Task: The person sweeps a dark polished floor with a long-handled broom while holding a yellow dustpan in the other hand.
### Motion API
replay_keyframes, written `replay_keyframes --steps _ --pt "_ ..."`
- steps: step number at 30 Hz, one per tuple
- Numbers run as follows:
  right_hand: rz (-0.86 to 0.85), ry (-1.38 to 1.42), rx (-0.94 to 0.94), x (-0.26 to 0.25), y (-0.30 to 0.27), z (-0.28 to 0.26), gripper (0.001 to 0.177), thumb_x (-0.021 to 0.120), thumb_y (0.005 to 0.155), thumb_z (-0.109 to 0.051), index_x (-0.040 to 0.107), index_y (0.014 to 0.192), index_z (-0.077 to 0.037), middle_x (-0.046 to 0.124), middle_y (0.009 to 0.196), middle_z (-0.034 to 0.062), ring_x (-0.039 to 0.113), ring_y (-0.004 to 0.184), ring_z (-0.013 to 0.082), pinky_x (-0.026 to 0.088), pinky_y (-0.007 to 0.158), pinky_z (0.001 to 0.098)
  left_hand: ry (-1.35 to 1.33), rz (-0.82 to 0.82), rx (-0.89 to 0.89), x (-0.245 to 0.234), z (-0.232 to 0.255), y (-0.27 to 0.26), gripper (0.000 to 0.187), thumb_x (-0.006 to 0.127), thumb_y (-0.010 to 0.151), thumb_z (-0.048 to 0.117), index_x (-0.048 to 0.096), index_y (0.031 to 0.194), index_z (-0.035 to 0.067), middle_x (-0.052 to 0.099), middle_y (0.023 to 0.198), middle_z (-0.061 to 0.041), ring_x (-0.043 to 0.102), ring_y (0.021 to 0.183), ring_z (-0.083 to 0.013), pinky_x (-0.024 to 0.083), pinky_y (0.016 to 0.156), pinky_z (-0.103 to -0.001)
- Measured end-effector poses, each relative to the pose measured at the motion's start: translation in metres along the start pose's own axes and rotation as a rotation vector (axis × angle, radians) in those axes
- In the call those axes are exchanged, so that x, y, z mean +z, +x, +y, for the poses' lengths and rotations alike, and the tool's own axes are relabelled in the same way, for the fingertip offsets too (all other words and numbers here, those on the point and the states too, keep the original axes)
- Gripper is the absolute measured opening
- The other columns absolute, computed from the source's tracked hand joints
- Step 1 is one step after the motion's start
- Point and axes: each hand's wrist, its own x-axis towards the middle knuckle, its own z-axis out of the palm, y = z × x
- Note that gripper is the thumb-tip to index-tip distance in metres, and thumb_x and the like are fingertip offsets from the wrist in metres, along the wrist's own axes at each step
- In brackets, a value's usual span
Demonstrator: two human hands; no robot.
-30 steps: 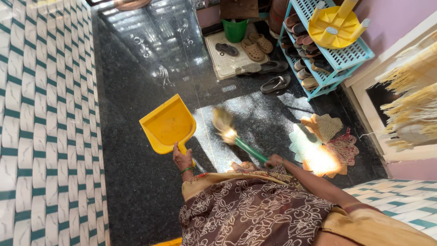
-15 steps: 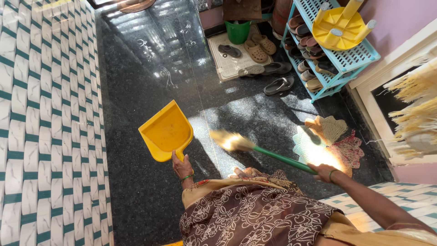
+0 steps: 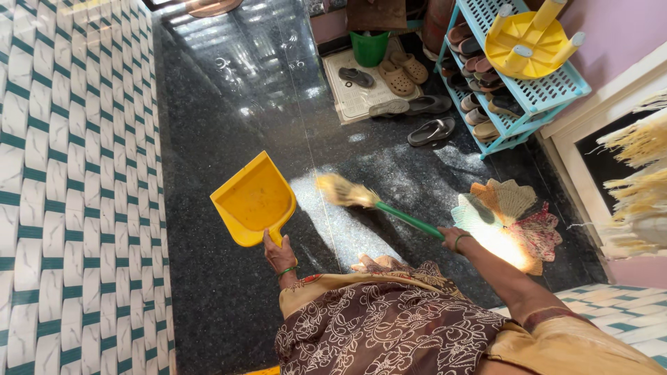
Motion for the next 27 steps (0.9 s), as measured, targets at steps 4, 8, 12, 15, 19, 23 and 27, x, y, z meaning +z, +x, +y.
replay_keyframes --steps 4,8,12,15,19,23,27 --pt "-0.098 0.153 0.064 -0.008 -0.009 -0.026 0.066 0.070 0.090 -0.020 0.044 0.151 -0.027 0.069 0.097 0.0073 0.062 0.077 0.0195 0.054 0.070 0.0392 0.002 -0.021 -0.052 0.000 0.001 0.001 0.064 0.074 0.085 0.009 0.049 0.142 -0.002 0.062 0.131 -0.030 0.061 0.121 -0.0470 0.049 0.099 -0.048" --pt "-0.260 0.465 0.138 -0.003 -0.036 -0.058 0.064 0.066 0.092 -0.014 0.046 0.152 -0.026 0.067 0.087 0.0071 0.054 0.060 0.0147 0.051 0.055 0.0302 0.032 -0.031 -0.042 -0.003 -0.001 0.000 0.065 0.076 0.084 0.010 0.048 0.142 -0.002 0.062 0.130 -0.031 0.061 0.119 -0.0475 0.049 0.098 -0.049" --pt "-0.321 0.427 -0.042 0.004 -0.022 -0.093 0.063 0.064 0.092 -0.013 0.045 0.151 -0.025 0.064 0.087 0.0026 0.053 0.059 0.0079 0.052 0.054 0.0257 0.027 -0.065 -0.102 0.000 -0.001 -0.003 0.065 0.076 0.083 0.010 0.049 0.141 0.001 0.063 0.128 -0.030 0.063 0.117 -0.0462 0.051 0.096 -0.048" --pt "-0.294 0.313 -0.169 0.009 0.003 -0.125 0.048 0.058 0.097 -0.016 0.055 0.145 -0.018 0.056 0.085 0.0002 0.048 0.061 0.0084 0.053 0.055 0.0296 0.057 -0.065 -0.079 0.005 0.001 -0.005 0.065 0.078 0.082 0.010 0.051 0.141 0.002 0.064 0.126 -0.030 0.062 0.116 -0.0479 0.050 0.095 -0.050" --pt "-0.305 0.410 0.034 0.001 0.051 -0.162 0.043 0.061 0.093 -0.020 0.063 0.136 -0.020 0.065 0.083 0.0067 0.058 0.064 0.0198 0.055 0.054 0.0365 0.052 -0.069 -0.066 -0.001 0.002 -0.004 0.066 0.077 0.081 0.009 0.051 0.141 0.001 0.065 0.125 -0.029 0.062 0.115 -0.0474 0.050 0.095 -0.050" --pt "-0.182 0.432 0.019 0.003 0.090 -0.173 0.038 0.073 0.087 -0.017 0.070 0.125 -0.020 0.071 0.092 0.0078 0.069 0.072 0.0231 0.060 0.055 0.0414 0.026 -0.033 -0.009 -0.013 0.006 -0.002 0.066 0.076 0.081 0.007 0.050 0.141 -0.002 0.064 0.127 -0.030 0.062 0.116 -0.0463 0.050 0.097 -0.048" --pt "-0.215 0.500 0.075 0.003 0.116 -0.173 0.032 0.069 0.092 -0.019 0.071 0.122 -0.010 0.072 0.089 0.0166 0.070 0.059 0.0261 0.061 0.049 0.0393 0.023 -0.014 -0.061 -0.024 0.006 -0.003 0.066 0.076 0.082 0.007 0.051 0.142 -0.002 0.065 0.126 -0.029 0.065 0.115 -0.0442 0.051 0.096 -0.047"
